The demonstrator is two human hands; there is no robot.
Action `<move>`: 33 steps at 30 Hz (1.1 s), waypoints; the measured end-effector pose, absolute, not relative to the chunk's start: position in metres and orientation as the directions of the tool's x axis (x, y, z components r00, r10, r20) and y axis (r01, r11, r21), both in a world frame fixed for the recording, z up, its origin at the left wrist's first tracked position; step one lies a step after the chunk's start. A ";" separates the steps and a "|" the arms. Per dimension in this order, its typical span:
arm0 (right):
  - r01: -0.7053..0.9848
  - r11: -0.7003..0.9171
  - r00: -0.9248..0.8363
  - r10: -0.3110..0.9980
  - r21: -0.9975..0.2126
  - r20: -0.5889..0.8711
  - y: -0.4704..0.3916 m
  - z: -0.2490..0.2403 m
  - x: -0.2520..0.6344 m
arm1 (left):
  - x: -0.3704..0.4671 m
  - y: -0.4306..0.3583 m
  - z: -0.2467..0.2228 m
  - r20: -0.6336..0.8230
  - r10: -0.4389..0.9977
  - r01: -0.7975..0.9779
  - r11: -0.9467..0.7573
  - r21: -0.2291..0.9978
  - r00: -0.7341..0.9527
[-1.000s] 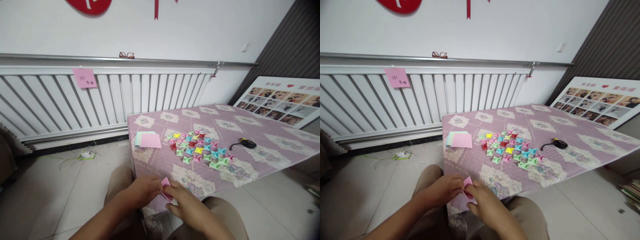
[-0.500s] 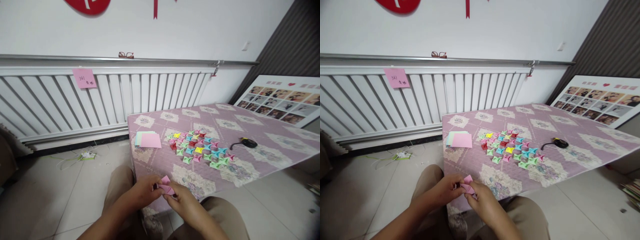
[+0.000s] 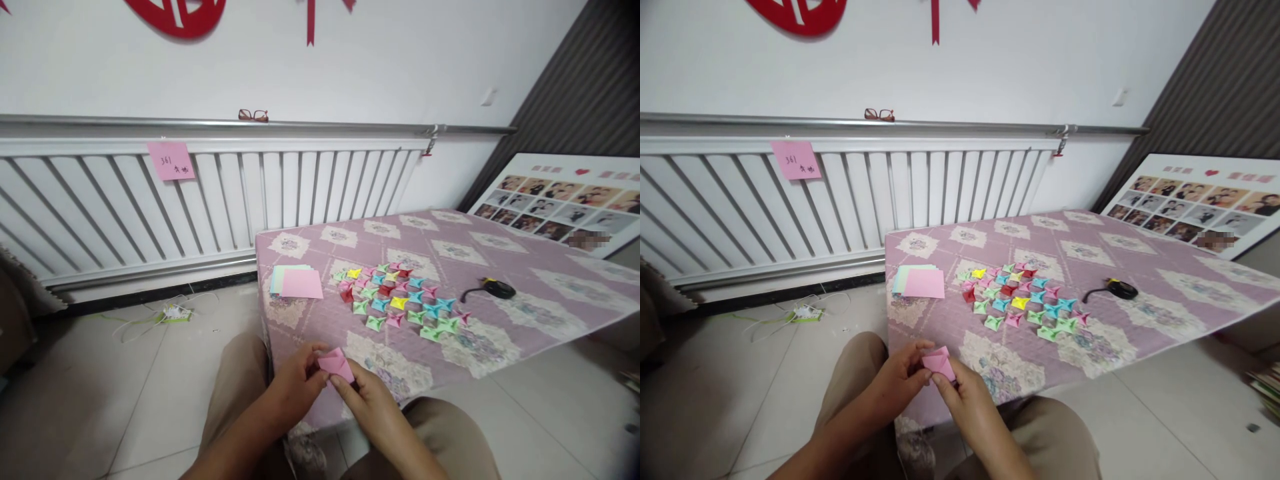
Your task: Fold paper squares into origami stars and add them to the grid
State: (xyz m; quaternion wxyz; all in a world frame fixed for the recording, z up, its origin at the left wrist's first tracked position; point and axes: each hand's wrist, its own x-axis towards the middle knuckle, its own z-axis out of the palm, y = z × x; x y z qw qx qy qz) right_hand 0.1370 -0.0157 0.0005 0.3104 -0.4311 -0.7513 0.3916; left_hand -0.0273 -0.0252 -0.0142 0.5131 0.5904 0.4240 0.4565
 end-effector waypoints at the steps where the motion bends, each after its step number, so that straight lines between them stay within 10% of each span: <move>1: 0.408 0.324 -0.427 0.894 -0.853 0.135 -0.015 0.000 0.138 | -0.027 -0.026 -0.014 0.106 0.971 0.049 -0.119 0.992 0.214; 33: 0.255 0.141 -0.190 0.977 -0.956 0.094 -0.013 -0.009 0.142 | -0.007 -0.046 -0.027 -0.181 0.964 0.031 0.178 0.983 0.193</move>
